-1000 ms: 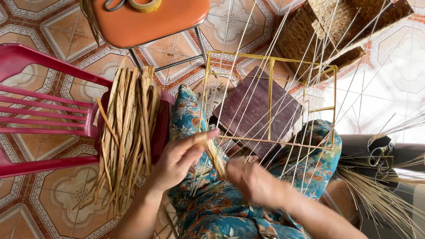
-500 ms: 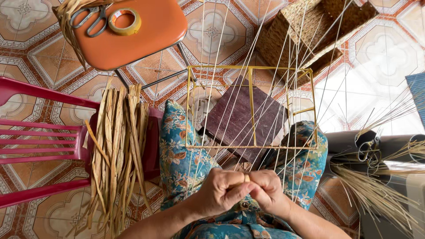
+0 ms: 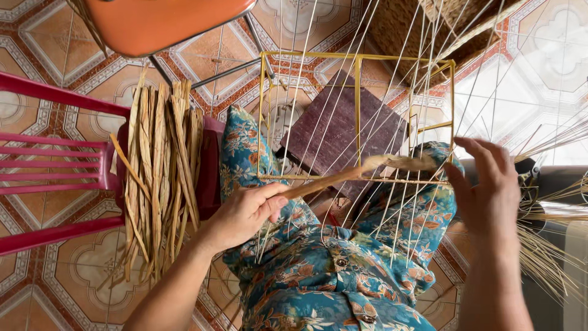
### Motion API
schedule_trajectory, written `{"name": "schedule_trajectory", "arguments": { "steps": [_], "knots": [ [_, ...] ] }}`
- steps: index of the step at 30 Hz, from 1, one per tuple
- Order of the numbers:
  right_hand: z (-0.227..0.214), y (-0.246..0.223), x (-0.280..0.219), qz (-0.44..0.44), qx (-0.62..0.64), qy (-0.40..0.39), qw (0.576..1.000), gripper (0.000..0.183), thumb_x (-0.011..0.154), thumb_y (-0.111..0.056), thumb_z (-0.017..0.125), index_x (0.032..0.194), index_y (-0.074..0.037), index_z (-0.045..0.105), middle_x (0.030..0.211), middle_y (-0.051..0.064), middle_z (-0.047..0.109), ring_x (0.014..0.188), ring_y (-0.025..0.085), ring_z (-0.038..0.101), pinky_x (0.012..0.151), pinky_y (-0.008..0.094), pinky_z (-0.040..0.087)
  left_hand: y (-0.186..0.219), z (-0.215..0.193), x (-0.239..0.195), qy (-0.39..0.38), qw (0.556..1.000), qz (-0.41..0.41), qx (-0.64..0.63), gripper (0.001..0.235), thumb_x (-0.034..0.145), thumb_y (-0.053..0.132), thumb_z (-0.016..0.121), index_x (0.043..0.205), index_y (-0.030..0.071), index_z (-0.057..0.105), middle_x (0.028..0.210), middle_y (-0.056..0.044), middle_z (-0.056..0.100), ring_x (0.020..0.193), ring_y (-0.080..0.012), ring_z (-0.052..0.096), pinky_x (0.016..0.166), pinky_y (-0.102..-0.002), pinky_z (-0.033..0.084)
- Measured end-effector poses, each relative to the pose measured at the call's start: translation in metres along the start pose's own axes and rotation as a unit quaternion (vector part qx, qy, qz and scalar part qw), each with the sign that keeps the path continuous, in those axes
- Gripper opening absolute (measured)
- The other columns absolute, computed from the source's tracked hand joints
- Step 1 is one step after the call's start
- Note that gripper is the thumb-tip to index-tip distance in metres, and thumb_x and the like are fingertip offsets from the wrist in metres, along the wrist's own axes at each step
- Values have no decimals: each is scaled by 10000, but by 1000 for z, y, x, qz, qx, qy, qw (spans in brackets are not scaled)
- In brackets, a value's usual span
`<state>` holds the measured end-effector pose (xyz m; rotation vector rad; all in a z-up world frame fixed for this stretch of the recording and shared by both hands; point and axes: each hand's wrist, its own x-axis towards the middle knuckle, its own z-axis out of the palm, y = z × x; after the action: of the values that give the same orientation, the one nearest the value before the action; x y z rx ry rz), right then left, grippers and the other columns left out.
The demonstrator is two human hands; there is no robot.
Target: The person sits on the floor and weaves dried palm leaves through a vertical wire frame to form a braided basket edge. They repeatedly pull new leaves through the frame and interlace them by hand, gradually extending the woven section.
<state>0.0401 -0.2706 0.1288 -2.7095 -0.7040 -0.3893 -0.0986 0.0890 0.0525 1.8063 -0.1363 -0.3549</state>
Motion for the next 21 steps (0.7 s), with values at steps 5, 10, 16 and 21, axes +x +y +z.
{"name": "schedule_trajectory", "arguments": {
  "steps": [5, 10, 16, 21],
  "knots": [
    [32, -48, -8, -144, 109, -28, 983, 487, 795, -190, 760, 1263, -153, 630, 1188, 153, 655, 1041, 281, 638, 949, 408, 494, 16, 14, 7, -54, 994, 53, -84, 296, 1096, 245, 483, 1224, 53, 668, 656, 46, 564, 535, -52, 528, 442, -213, 473],
    [65, -87, -15, -24, 137, -439, 888, 272, 959, -87, 620, 1215, -166, 661, 947, 70, 671, 789, 203, 664, 714, 320, 557, 39, 14, -3, -216, 928, 100, -288, 399, 1131, 321, 455, 1301, 42, 684, 638, 55, 455, 519, -34, 392, 463, -191, 377],
    [26, -96, -40, -148, 521, -296, 787, 249, 984, -184, 655, 784, -41, 612, 712, 68, 584, 593, 199, 580, 553, 354, 469, 36, 28, 13, 75, 979, 186, -32, 427, 1160, 419, 428, 1200, 89, 696, 886, 58, 647, 565, 1, 533, 407, -181, 462],
    [30, -72, -49, -70, 542, -177, 819, 416, 973, -121, 640, 641, -56, 397, 579, 42, 415, 532, 186, 450, 530, 389, 325, 37, 59, 12, 60, 981, 180, -30, 456, 1053, 472, 571, 786, 107, 634, 644, 16, 574, 501, -46, 479, 401, -225, 368]
  ]
}}
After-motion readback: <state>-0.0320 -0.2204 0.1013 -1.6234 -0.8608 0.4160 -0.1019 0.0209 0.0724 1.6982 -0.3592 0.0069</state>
